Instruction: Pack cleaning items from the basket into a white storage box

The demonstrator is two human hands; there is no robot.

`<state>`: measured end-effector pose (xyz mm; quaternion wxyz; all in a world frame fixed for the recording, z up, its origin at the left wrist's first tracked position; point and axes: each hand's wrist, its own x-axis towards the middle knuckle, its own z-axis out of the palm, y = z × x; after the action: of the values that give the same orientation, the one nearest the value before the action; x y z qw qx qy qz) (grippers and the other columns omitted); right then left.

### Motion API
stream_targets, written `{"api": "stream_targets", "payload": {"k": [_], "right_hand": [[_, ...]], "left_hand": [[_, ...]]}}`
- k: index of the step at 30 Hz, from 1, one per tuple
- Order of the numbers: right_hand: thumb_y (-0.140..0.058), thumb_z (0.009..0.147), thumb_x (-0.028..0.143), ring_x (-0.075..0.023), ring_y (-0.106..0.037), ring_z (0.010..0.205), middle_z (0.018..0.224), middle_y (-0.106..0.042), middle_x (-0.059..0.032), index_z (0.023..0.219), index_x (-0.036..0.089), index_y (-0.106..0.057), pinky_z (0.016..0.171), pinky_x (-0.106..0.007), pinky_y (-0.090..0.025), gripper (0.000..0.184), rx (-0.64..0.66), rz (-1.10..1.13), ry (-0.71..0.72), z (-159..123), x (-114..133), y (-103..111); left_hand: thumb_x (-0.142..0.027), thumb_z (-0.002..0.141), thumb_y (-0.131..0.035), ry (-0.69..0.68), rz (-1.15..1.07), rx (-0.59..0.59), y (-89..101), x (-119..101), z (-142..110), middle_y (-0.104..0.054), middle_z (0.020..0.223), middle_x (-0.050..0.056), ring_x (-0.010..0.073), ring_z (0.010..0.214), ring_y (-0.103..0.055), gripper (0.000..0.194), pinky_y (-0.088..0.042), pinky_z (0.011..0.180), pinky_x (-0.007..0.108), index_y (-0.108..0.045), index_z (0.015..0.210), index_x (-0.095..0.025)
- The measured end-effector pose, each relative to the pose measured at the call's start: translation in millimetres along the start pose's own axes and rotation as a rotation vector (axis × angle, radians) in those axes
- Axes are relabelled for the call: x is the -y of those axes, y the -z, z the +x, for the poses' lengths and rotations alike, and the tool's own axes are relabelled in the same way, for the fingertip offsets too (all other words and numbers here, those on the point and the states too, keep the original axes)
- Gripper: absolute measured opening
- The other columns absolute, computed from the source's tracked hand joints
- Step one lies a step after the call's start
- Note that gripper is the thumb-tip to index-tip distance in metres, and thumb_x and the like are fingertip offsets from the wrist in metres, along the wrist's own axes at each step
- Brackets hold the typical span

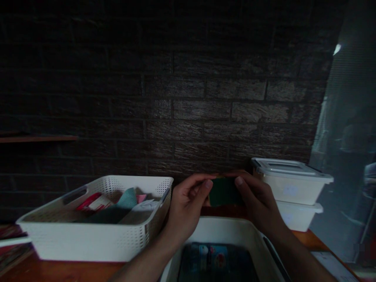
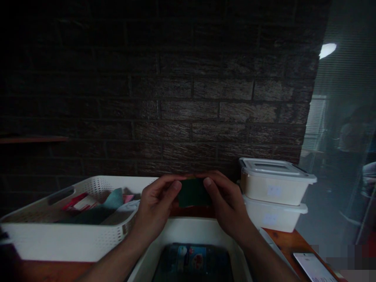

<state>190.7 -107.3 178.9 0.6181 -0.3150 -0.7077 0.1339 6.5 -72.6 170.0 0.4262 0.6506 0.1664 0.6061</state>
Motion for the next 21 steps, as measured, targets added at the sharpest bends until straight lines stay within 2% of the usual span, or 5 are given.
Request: {"api": "stream_targets", "payload": {"k": [2,5,10,15,21], "right_hand": [[-0.055,0.102,0.033,-0.0207,-0.062,0.111,0.119,-0.070,-0.0036,0.120,0.028,-0.073,0.095,-0.031,-0.047,0.026,-0.003,-0.013,-0.003,0.1,0.0,-1.2],[-0.057,0.101,0.034,-0.0199,-0.063,0.107,0.115,-0.071,-0.0034,0.118,0.027,-0.074,0.093,-0.030,-0.048,0.025,-0.034,-0.024,-0.018,-0.1,-0.1,-1.4],[-0.057,0.100,0.039,-0.0163,-0.066,0.085,0.111,-0.071,-0.0033,0.118,0.029,-0.073,0.059,-0.024,-0.050,0.025,-0.088,0.044,-0.121,-1.0,-1.4,1.0],[-0.071,0.092,0.028,-0.0208,-0.061,0.114,0.123,-0.064,-0.0038,0.122,0.031,-0.068,0.095,-0.030,-0.052,0.031,0.060,0.087,-0.004,-3.0,1.6,-1.1],[-0.083,0.080,0.024,-0.0249,-0.058,0.119,0.127,-0.061,-0.0069,0.126,0.030,-0.066,0.099,-0.038,-0.051,0.050,0.165,-0.019,0.096,-4.9,-1.0,-2.9]], "left_hand": [[-0.037,0.093,-0.065,0.034,-0.043,0.002,-0.1,0.6,-0.3,-0.075,0.098,0.004,0.0165,0.078,-0.071,0.021,-0.060,0.054,0.023,-0.072,0.105,-0.021],[-0.028,0.091,-0.069,-0.010,-0.089,0.068,-1.4,0.1,-1.3,-0.076,0.107,0.005,0.0177,0.091,-0.073,0.023,-0.064,0.075,0.027,-0.070,0.113,-0.021],[-0.015,0.085,-0.075,0.006,-0.212,0.240,-4.8,-0.2,-4.1,-0.068,0.131,0.010,0.0238,0.117,-0.067,0.055,-0.061,0.093,0.034,-0.055,0.136,-0.024],[-0.020,0.089,-0.071,-0.027,-0.138,0.162,-2.9,3.7,-1.8,-0.071,0.123,0.007,0.0204,0.107,-0.072,0.032,-0.060,0.091,0.032,-0.064,0.120,-0.023],[-0.026,0.087,-0.073,-0.067,0.049,0.028,-0.4,1.3,3.1,-0.076,0.096,0.002,0.0144,0.082,-0.072,0.012,-0.057,0.070,0.021,-0.070,0.097,-0.019]]}}
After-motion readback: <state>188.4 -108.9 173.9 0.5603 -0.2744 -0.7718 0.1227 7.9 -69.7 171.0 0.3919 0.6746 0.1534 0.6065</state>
